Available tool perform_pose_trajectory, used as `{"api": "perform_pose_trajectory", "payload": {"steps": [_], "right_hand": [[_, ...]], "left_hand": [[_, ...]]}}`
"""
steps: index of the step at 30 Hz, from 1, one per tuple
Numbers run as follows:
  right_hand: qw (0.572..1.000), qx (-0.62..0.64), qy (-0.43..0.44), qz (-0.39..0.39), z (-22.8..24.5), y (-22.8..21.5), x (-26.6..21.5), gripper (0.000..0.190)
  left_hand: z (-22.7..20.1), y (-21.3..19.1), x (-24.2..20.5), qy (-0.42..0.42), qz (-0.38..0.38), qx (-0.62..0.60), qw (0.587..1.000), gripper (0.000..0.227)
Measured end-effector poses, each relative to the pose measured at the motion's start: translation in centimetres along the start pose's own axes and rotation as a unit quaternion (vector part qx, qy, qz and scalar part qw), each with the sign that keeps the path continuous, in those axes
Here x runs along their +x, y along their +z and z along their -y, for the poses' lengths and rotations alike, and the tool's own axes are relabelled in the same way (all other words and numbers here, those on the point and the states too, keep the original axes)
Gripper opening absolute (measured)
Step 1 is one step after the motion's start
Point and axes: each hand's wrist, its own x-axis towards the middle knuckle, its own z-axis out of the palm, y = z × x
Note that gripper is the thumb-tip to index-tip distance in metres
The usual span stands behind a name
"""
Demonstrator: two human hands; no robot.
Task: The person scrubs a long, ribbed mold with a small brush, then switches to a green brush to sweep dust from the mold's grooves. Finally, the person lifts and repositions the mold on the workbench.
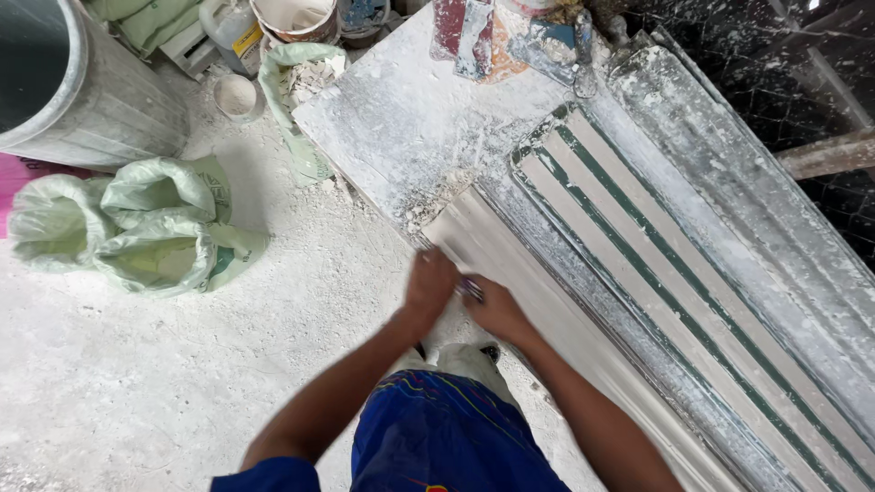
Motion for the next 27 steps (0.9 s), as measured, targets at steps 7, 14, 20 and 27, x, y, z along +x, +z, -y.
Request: {"api": "perform_pose_trajectory", "payload": {"steps": [7, 14, 20, 27], "right_hand": [[0.999, -0.018, 0.018, 0.02, 0.1, 0.4, 0.2, 0.044], [0.999, -0.032, 0.002, 0.004, -0.6, 2.1, 3.7, 0.046], [1.0, -0.018, -0.013, 0.003, -4.1, 2.2, 1.5, 0.048], [0.866, 0.397, 0.273, 0.138, -5.4, -2.5, 1.0, 0.059]], "left_hand": [[-0.7, 1.8, -0.4, -0.008, -0.136, 0.036, 0.99, 0.036], [-0.3, 2.1, 0.7, -0.066, -0.005, -0.058, 0.996, 0.028], [0.9, 2.5, -1.1, -0.021, 0.031, -0.068, 0.997, 0.07], [-5.7, 5.9, -7.9, -0.06, -0.167, -0.39, 0.903, 0.061]]}}
